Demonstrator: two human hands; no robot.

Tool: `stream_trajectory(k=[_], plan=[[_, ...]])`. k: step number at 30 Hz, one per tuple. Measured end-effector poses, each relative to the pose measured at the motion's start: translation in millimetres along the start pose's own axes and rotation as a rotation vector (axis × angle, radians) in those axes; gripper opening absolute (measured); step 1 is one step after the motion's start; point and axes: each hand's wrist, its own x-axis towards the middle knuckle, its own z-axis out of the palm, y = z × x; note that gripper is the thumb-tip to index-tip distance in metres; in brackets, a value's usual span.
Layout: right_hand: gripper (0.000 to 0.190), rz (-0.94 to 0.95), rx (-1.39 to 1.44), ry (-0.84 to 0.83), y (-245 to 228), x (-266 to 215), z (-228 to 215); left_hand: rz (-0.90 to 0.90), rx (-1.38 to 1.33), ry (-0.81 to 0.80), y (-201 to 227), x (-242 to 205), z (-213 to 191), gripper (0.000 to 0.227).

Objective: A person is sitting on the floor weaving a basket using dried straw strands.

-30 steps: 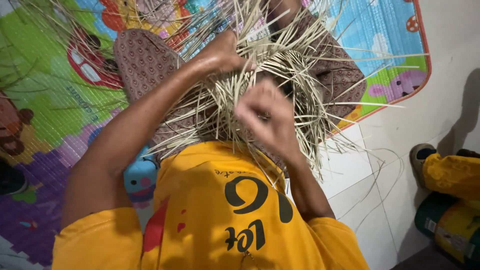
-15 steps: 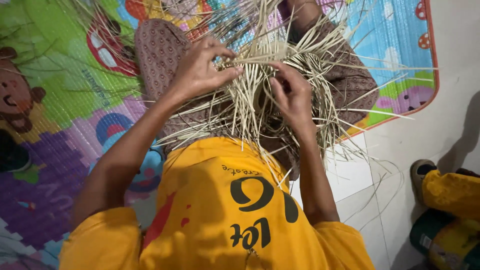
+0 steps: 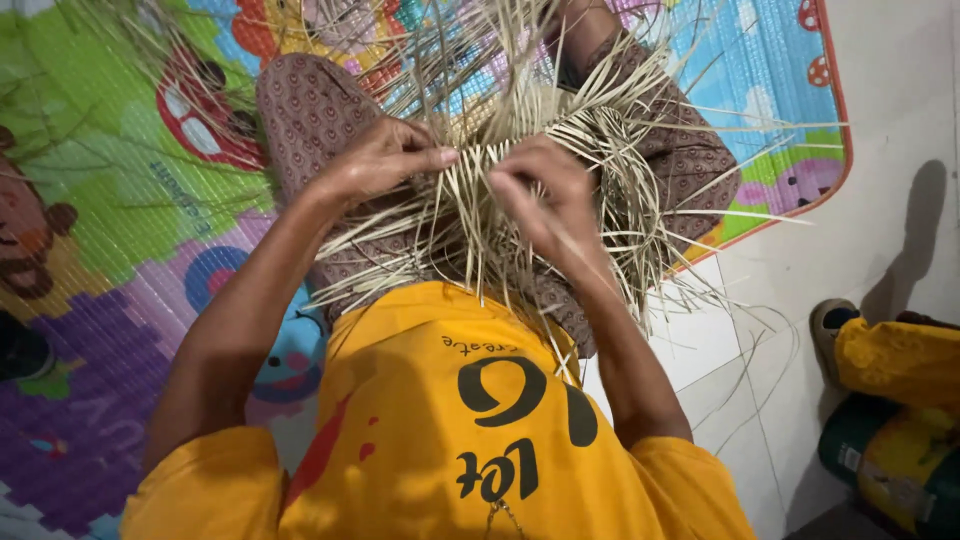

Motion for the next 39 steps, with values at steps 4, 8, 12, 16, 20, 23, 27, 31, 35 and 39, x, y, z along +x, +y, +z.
stream_trajectory(k=[4, 8, 12, 16, 20, 23, 27, 31, 35, 39], plan=[[0.009, 0.0, 0.026, 0.023, -3.2, 15.4, 59.3, -0.443, 0.188, 0.06, -22.2, 9.4, -7.2, 0.055], [0.01, -0.048, -0.03, -0.013, -10.6, 25.5, 101.6, -0.045, -0.116, -0.182, -63.8, 12.3, -33.4, 0.029], [0.021, -0.117, -0.097, -0.075, 6.0, 17.0, 130.4, 0.148, -0.124, -0.287, -35.3, 9.5, -43.3, 0.032], [0.045, -0.098, -0.154, -0.215, -28.3, 30.6, 131.7, -0.23, 0.296, -0.233, -4.2, 29.5, -54.5, 0.058], [0.059, -0.084, -0.343, -0.294, -19.1, 34.0, 149.0, -0.288, 0.316, -0.307, 10.2, 35.8, -62.9, 0.056], [0.05, -0.068, -0.435, -0.338, -20.0, 40.5, 154.2, -0.3, 0.341, -0.351, 5.4, 43.2, -65.1, 0.051], [0.044, -0.062, -0.493, -0.405, -18.7, 42.2, 161.4, -0.376, 0.337, -0.355, 23.6, 42.6, -57.7, 0.04], [0.042, 0.079, -0.358, -0.528, -42.1, 40.7, 136.3, -0.339, 0.356, -0.31, 12.2, 37.1, -54.4, 0.021], [0.061, -0.058, -0.134, -0.431, -56.8, 29.5, 84.0, -0.334, 0.362, -0.202, 11.6, 30.5, -49.9, 0.018], [0.033, -0.121, -0.303, -0.052, -29.9, 42.1, 32.6, -0.382, 0.381, -0.148, 16.2, 30.9, -43.6, 0.024]])
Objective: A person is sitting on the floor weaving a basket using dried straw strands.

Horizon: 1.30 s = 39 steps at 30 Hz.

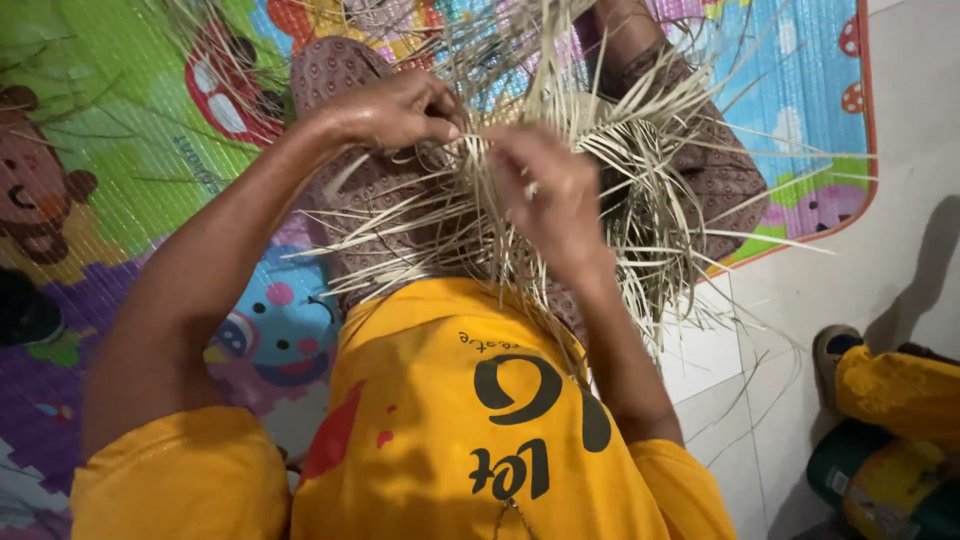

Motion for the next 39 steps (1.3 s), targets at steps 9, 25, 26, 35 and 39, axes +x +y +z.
stream_trajectory(k=[9, 25, 26, 35, 39], plan=[[0.003, 0.084, -0.314, -0.054, 44.0, -6.6, 24.7, 0.194, 0.228, 0.147, -5.7, 1.3, 11.7, 0.008], [0.004, 0.141, -0.27, -0.184, 51.2, 8.8, 29.4, 0.212, -0.166, 0.323, -12.3, -15.7, 47.6, 0.014], [0.004, 0.139, -0.26, -0.186, 51.7, 8.9, 29.2, 0.244, -0.207, 0.329, -14.5, -13.9, 50.5, 0.007], [0.004, 0.218, -0.149, -0.154, 51.7, 3.1, 16.9, 0.432, -0.39, 0.414, -17.9, -7.0, 59.7, 0.014], [0.009, 0.265, 0.06, -0.029, 39.0, -13.2, -6.4, 0.286, -0.381, 0.411, -13.0, -14.9, 54.9, 0.046]])
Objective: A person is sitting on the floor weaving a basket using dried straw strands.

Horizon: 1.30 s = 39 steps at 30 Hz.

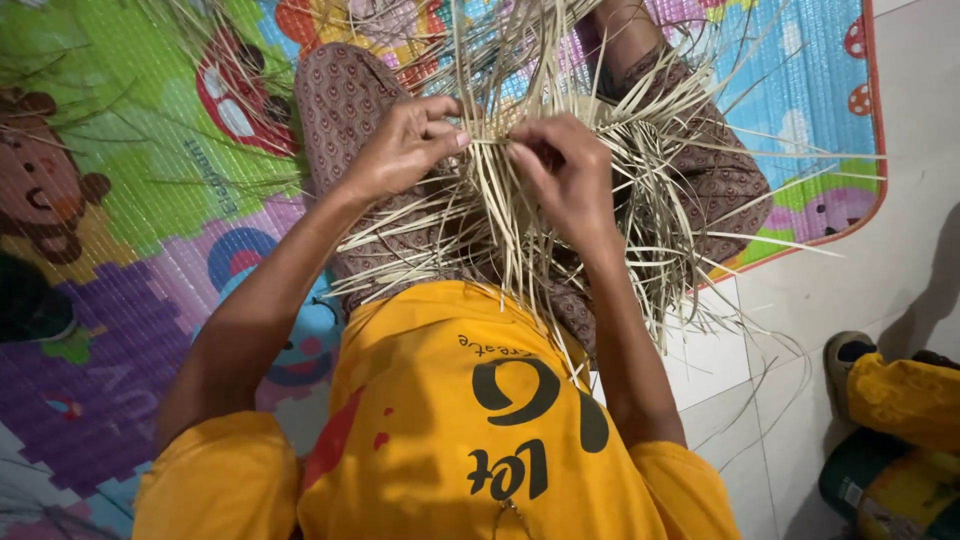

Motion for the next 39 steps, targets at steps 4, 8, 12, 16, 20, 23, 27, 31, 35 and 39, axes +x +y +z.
stream_trajectory(k=[4, 8, 12, 16, 20, 23, 27, 31, 35, 39], plan=[[0.007, -0.027, 0.095, 0.026, -4.0, -33.5, 11.0, 0.081, 0.003, -0.056, 6.4, 0.2, -4.1, 0.044], [0.011, -0.029, -0.075, -0.029, 1.2, -46.2, 28.8, -0.022, 0.003, -0.09, 10.5, -1.6, -5.5, 0.038], [0.005, -0.173, -0.337, 0.106, -7.7, -29.4, 33.0, -0.032, 0.021, -0.094, 12.6, -2.1, -6.6, 0.03], [0.014, -0.169, -0.5, 0.108, -4.6, -9.3, 41.5, -0.034, 0.006, -0.07, 9.5, -1.1, -4.9, 0.025], [0.009, -0.217, -0.248, 0.054, 6.3, 7.2, 45.5, -0.045, -0.149, -0.116, 2.8, -1.1, -5.2, 0.02], [0.008, -0.193, -0.178, -0.001, 0.7, 16.7, 41.2, -0.041, -0.232, -0.113, -5.5, 1.2, -2.2, 0.022], [0.014, -0.133, -0.158, -0.091, 7.8, 23.2, 42.7, 0.058, -0.258, -0.11, -11.9, 2.8, -1.0, 0.024], [0.016, -0.156, -0.092, -0.108, -1.7, 26.3, 35.7, 0.014, -0.314, -0.131, -7.9, 2.3, -2.5, 0.029], [0.009, -0.261, -0.122, -0.105, 1.5, 15.9, 35.5, -0.033, -0.257, -0.117, -2.7, 2.4, -5.5, 0.03], [0.006, -0.335, -0.284, -0.081, 1.6, 4.3, 36.6, -0.093, -0.206, -0.155, 5.8, -0.5, -12.7, 0.032]])
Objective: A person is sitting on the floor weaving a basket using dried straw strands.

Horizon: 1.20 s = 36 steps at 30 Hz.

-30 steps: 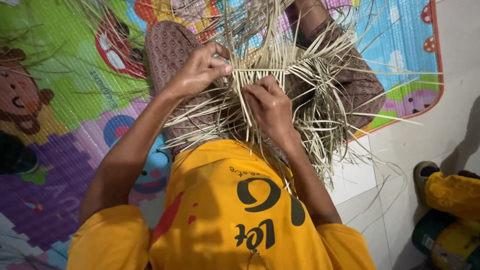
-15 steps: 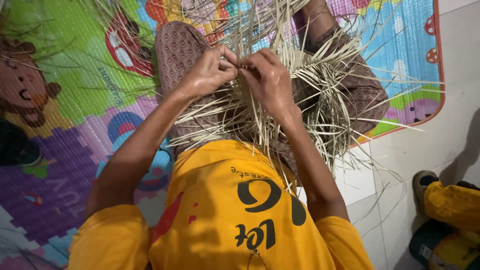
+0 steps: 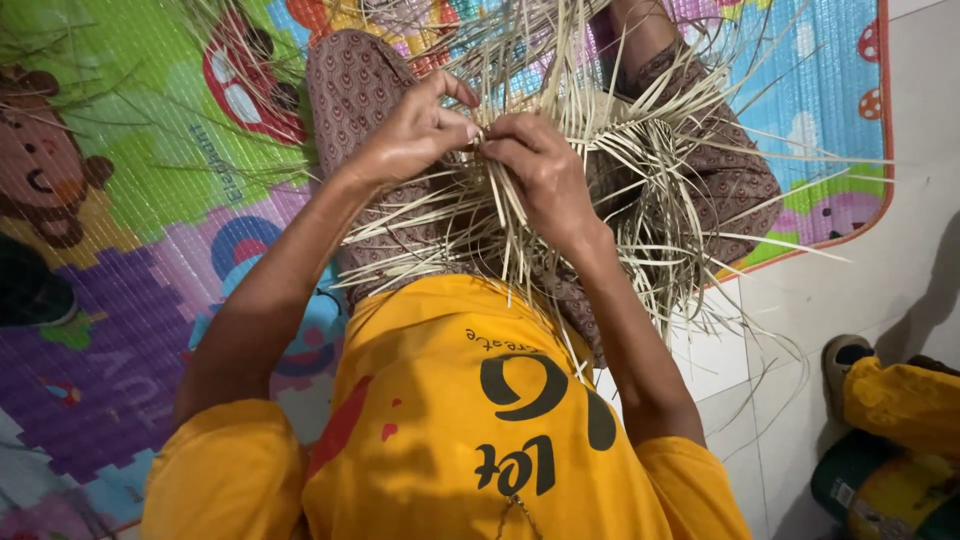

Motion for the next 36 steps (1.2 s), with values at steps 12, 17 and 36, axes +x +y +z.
stream_trajectory(k=[12, 17, 36], plan=[[0.008, -0.019, -0.086, 0.126, 13.1, 29.8, 6.5, 0.11, 0.111, 0.047, 13.3, -6.7, 17.6, 0.036], [0.01, 0.068, 0.113, 0.126, 5.2, 37.9, -5.0, 0.109, 0.052, 0.079, 11.2, -4.1, 20.9, 0.027], [0.008, -0.005, 0.032, 0.047, 1.5, -13.1, 3.7, 0.081, 0.084, 0.158, 3.0, -0.2, 17.4, 0.018]])
